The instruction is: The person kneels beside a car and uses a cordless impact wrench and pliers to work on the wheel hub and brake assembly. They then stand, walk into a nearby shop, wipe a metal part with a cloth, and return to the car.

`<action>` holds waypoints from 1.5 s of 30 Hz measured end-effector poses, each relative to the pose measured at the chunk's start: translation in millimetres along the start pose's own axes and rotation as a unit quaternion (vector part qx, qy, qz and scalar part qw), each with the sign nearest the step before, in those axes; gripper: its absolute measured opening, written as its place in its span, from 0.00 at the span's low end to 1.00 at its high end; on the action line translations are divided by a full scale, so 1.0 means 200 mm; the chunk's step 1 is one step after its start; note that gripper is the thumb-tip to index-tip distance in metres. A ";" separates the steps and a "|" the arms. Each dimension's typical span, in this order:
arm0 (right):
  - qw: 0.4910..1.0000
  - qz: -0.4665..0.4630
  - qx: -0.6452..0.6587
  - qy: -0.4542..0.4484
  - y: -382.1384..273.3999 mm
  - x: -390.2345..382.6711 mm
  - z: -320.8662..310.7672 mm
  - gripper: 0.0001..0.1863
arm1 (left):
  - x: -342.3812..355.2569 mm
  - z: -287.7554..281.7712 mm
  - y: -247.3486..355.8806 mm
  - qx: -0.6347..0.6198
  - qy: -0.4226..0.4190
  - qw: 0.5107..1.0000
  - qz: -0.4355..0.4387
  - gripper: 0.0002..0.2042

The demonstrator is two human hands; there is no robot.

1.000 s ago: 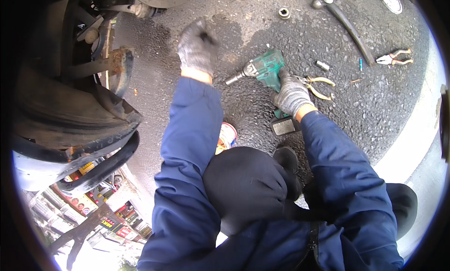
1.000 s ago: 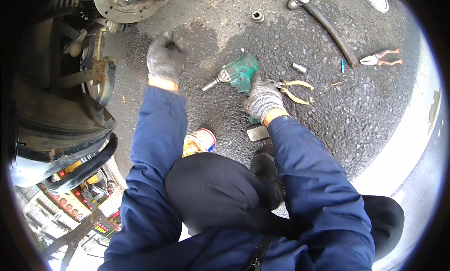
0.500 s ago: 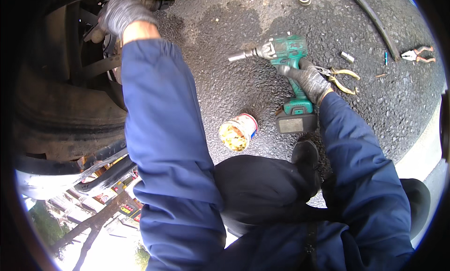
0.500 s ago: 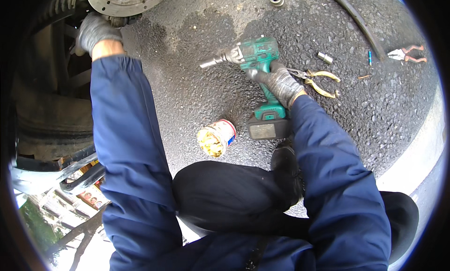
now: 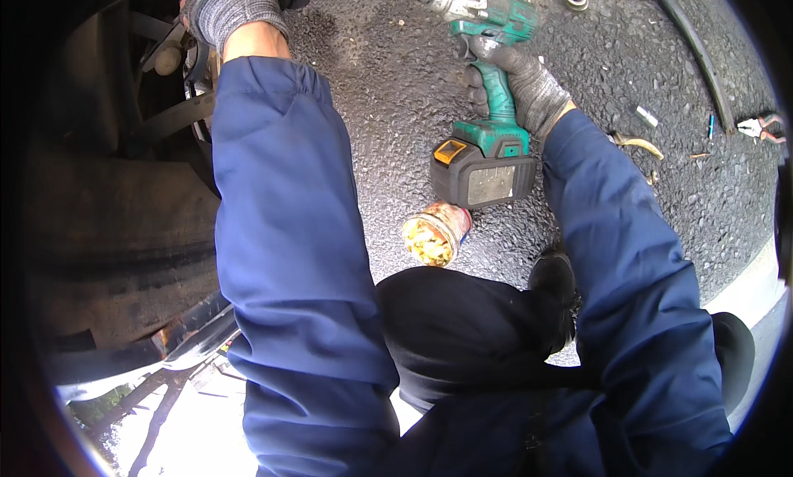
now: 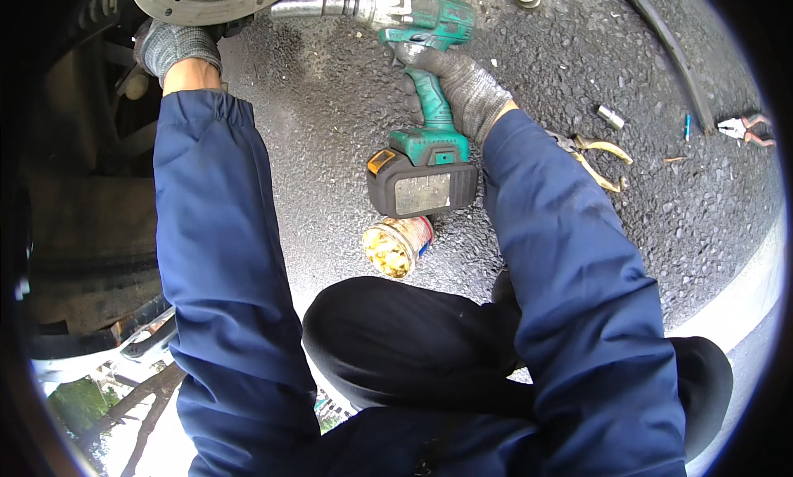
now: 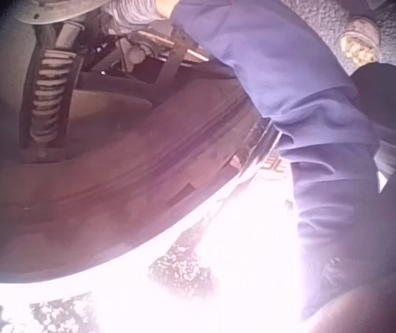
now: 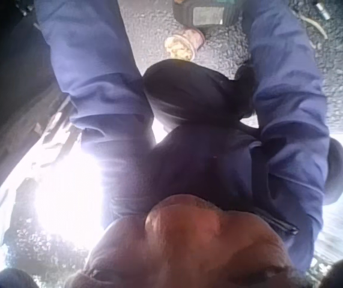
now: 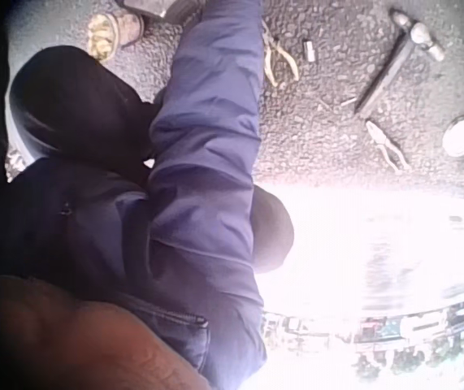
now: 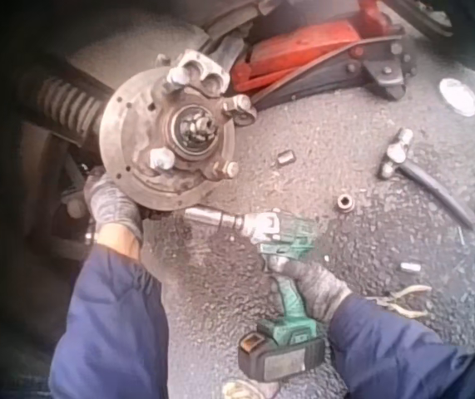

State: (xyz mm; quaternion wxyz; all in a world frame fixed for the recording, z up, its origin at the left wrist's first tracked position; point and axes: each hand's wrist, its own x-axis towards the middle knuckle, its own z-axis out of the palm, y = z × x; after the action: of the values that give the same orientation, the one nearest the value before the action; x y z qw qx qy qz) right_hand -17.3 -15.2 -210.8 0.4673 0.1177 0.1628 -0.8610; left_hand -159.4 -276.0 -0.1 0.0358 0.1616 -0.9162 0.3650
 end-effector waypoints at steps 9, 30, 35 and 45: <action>0.997 -0.021 -0.077 0.014 0.01 0.18 0.06 0.17 | -0.06 0.07 0.02 -0.276 0.112 0.955 0.004 0.18; 0.974 -0.091 -0.177 0.111 0.20 0.45 0.23 0.14 | -0.22 -0.03 0.15 -0.686 0.182 0.698 -0.092 0.15; 0.971 -0.096 -0.185 0.117 0.18 0.45 0.23 0.14 | -0.13 0.00 0.10 -0.906 0.080 0.414 -0.046 0.18; 0.960 -0.065 -0.259 0.082 0.10 0.45 0.18 0.10 | -0.21 -0.06 0.17 -0.747 0.153 0.641 -0.091 0.18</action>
State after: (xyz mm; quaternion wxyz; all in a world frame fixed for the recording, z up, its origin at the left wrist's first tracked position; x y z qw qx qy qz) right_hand -49.3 -108.7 -212.1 0.4098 0.0521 0.4253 -0.8052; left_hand -130.2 -233.8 -21.8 0.3173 0.1046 -0.8395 -0.4285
